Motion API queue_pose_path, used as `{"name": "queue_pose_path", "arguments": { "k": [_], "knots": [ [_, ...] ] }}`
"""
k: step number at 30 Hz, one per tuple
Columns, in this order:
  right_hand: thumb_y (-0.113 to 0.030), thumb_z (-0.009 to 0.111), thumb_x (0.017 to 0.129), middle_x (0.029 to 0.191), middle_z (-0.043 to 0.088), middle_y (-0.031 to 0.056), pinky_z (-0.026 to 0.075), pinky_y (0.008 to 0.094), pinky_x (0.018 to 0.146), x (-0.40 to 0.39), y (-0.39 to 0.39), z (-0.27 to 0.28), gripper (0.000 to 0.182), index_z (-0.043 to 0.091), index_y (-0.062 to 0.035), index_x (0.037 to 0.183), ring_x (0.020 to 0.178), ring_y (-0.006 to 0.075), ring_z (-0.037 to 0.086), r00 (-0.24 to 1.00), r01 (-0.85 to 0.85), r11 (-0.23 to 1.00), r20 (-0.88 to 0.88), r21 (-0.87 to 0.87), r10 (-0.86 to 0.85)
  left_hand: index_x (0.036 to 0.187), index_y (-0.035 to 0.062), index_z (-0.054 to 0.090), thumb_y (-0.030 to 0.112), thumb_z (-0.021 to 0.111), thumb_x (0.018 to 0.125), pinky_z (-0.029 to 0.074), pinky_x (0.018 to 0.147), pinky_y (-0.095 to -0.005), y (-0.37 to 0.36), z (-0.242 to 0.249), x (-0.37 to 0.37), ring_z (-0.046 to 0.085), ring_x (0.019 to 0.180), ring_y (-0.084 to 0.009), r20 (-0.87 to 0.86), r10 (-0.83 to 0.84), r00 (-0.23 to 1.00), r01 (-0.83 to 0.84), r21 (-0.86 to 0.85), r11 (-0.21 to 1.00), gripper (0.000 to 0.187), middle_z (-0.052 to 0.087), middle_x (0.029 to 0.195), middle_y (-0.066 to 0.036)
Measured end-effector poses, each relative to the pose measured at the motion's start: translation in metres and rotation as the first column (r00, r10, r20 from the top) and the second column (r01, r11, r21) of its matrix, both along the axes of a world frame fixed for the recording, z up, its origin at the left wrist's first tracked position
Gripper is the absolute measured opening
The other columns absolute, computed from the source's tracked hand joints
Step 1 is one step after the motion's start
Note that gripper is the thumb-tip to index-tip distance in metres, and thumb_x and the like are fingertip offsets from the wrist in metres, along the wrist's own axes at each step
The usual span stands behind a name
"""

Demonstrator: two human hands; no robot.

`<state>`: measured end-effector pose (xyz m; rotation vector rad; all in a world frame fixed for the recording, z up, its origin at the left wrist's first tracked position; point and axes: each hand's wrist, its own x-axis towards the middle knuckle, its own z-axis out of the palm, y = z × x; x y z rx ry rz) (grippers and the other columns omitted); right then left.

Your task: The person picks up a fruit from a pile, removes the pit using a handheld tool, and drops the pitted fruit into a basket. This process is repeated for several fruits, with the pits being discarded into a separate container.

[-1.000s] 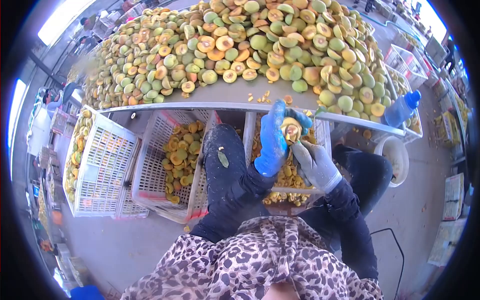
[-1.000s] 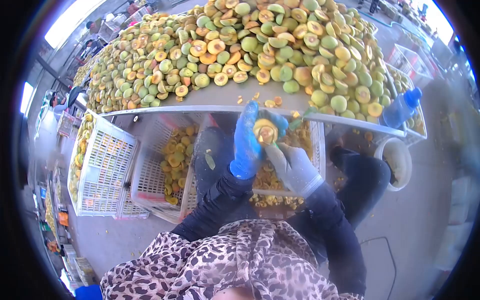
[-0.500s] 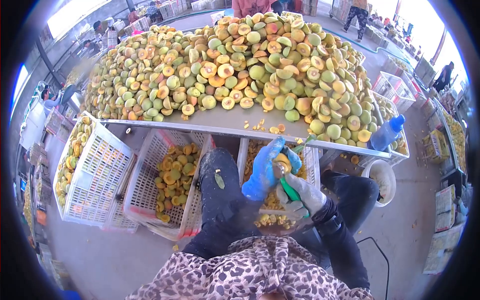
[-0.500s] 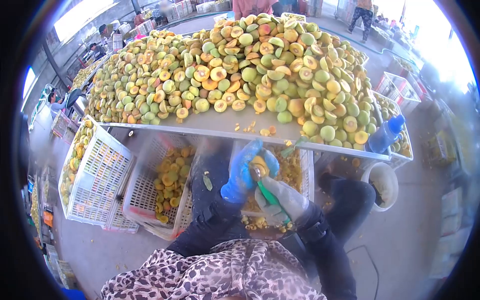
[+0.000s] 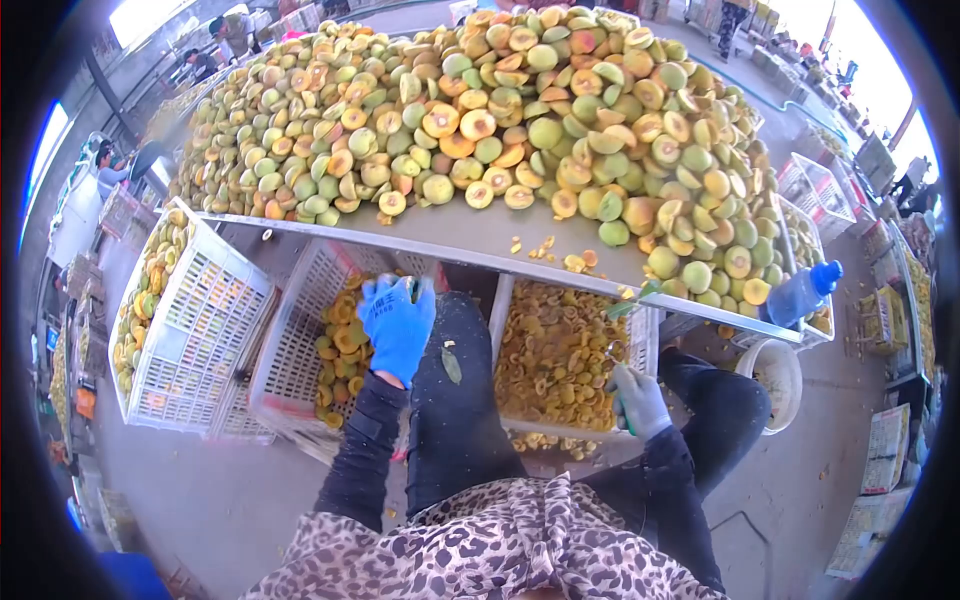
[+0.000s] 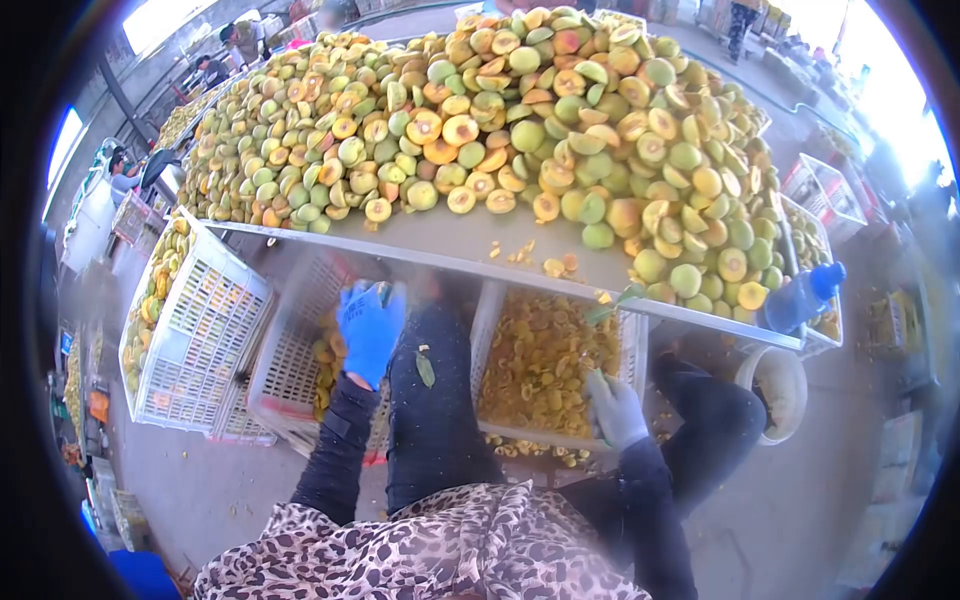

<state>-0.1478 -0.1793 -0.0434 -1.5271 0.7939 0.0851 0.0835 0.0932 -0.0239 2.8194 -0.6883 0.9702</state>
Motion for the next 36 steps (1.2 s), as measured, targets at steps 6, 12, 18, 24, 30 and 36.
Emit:
{"name": "queue_pose_path", "arguments": {
  "k": [6,12,18,24,30,36],
  "knots": [
    [-0.036,0.047,0.096,0.051,0.046,0.0017,0.033,0.0261,0.035,0.020,0.014,-0.020,0.038,0.057,-0.0011,0.085,0.036,0.0103,0.042,0.994,-0.066,0.998,-0.087,-0.006,0.065,0.112,0.0004,0.058,0.030,0.057,0.085,0.042,0.092,-0.0410,-0.048,0.012,0.098,0.055,0.104,-0.0366,-0.153,-0.458,0.876,0.292,-0.586,0.756,0.040,0.062,0.105,-0.019],
    [-0.032,0.053,0.093,0.061,0.057,0.0121,0.045,0.0340,0.055,0.036,0.037,-0.032,0.033,0.061,-0.0001,0.092,0.059,0.0208,0.061,0.970,-0.242,0.960,-0.058,-0.139,0.236,0.114,-0.0036,0.054,0.030,0.059,0.083,0.046,0.087,-0.0449,-0.145,-0.042,0.176,0.057,0.103,-0.0379,-0.522,-0.264,0.811,0.051,-0.387,0.921,0.046,0.061,0.106,-0.026],
    [-0.031,0.055,0.091,0.070,0.058,0.0241,0.046,0.0403,0.057,0.049,0.035,-0.019,0.032,0.059,0.0006,0.088,0.066,0.0371,0.062,0.934,-0.349,0.889,-0.034,-0.296,0.356,0.111,0.0000,0.053,0.022,0.061,0.078,0.052,0.071,-0.0364,-0.166,-0.039,0.148,0.062,0.079,-0.0213,-0.647,-0.637,0.418,-0.154,-0.742,0.652,0.040,0.063,0.089,-0.010],
    [-0.022,0.051,0.095,0.063,0.052,0.0103,0.039,0.0298,0.048,0.101,0.039,0.063,0.023,0.057,0.0004,0.094,0.055,0.0215,0.052,0.907,-0.146,0.952,0.348,-0.268,0.237,0.109,-0.0004,0.058,0.031,0.042,0.094,0.050,0.069,-0.0298,-0.142,0.030,0.033,0.060,0.081,-0.0188,-0.037,-0.997,0.071,-0.730,-0.683,-0.026,0.038,0.062,0.102,-0.009],
    [-0.024,0.052,0.094,0.069,0.058,0.0245,0.044,0.0387,0.055,0.097,0.060,0.072,0.028,0.059,0.0028,0.089,0.067,0.0394,0.061,0.883,-0.064,0.857,0.371,-0.512,0.288,0.107,-0.0035,0.058,0.043,0.034,0.098,0.050,0.080,-0.0329,-0.131,0.051,-0.040,0.062,0.087,-0.0232,0.040,-0.967,0.253,-0.661,-0.722,-0.203,0.053,0.065,0.097,-0.013],
    [-0.028,0.052,0.094,0.067,0.060,0.0238,0.045,0.0415,0.055,0.075,0.072,0.070,0.032,0.060,0.0031,0.091,0.064,0.0387,0.061,0.840,-0.098,0.853,0.416,-0.513,0.347,0.096,-0.0028,0.060,0.046,0.036,0.098,0.052,0.078,-0.0340,-0.128,0.052,-0.069,0.063,0.084,-0.0238,0.048,-0.894,0.445,-0.511,-0.807,-0.297,0.054,0.065,0.093,-0.014]
  ]
}}
